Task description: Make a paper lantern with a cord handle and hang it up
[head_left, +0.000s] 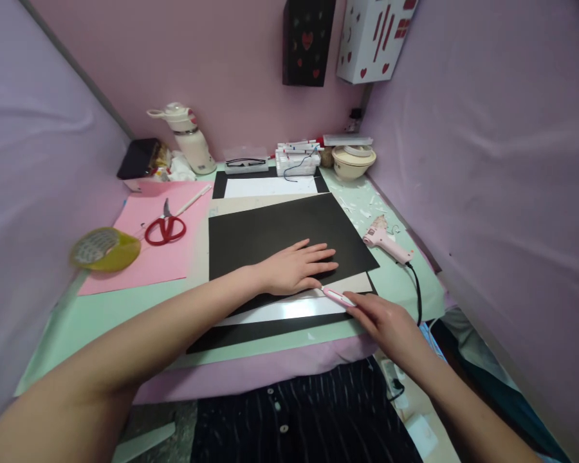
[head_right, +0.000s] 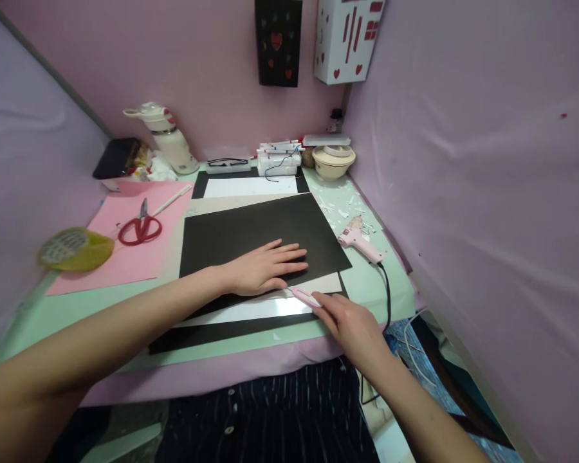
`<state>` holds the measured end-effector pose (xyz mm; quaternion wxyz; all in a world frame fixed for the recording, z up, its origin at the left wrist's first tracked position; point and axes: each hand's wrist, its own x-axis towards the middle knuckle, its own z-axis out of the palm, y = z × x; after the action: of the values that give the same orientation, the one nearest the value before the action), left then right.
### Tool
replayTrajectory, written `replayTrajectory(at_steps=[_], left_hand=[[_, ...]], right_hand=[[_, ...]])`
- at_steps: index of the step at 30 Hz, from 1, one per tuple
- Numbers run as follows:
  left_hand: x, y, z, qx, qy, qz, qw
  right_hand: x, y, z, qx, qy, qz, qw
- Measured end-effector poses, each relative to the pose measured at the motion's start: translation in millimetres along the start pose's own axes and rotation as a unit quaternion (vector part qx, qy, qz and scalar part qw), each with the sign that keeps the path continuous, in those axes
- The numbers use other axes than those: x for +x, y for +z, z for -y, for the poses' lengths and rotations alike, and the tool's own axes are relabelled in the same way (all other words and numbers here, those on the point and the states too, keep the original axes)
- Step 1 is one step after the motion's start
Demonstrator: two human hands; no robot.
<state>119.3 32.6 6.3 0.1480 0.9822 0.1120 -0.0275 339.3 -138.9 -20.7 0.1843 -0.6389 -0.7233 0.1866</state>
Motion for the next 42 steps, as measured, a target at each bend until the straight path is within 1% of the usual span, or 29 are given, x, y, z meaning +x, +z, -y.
replayTrajectory(at_steps=[3, 5, 8, 12, 18, 26, 32, 38, 42], left_hand=[[-33.1, -5.5, 7.5, 0.025, -0.032, 0.002, 0.999], [-52.6, -4.1, 13.2, 0.037, -0.054, 0.012, 0.998], [-67.9, 2.8, 19.4, 0.046, -0.075, 0.021, 0.996], [-69.2, 9.3, 21.0, 0.054, -0.079, 0.012, 0.995], [-69.2, 10.9, 20.2, 0.051, -0.075, 0.000, 0.996], [-70.3, 11.7, 19.2, 0.043, -0.077, -0.006, 0.996], [-71.3, 11.2, 17.5, 0.035, -0.079, -0.011, 0.996], [-72.0, 12.6, 17.0, 0.025, -0.077, -0.023, 0.996], [-72.3, 15.2, 17.9, 0.019, -0.075, -0.034, 0.996]], right_hand=[[-0.2, 1.5, 0.0, -0.002, -0.005, -0.007, 1.000], [0.1, 1.8, 1.2, 0.001, -0.008, -0.002, 1.000], [1.3, 1.7, 4.3, 0.009, -0.019, 0.019, 1.000], [2.4, 1.6, 8.4, 0.008, -0.038, 0.025, 0.999], [-0.2, 3.9, 14.7, 0.000, -0.067, 0.023, 0.997], [-0.3, 17.1, 30.2, 0.009, -0.083, 0.003, 0.997], [-0.1, 23.1, 40.9, 0.017, -0.079, 0.025, 0.996], [0.7, 34.5, 56.1, 0.036, -0.082, 0.038, 0.995], [-0.1, 41.5, 66.9, 0.030, -0.085, 0.029, 0.995]])
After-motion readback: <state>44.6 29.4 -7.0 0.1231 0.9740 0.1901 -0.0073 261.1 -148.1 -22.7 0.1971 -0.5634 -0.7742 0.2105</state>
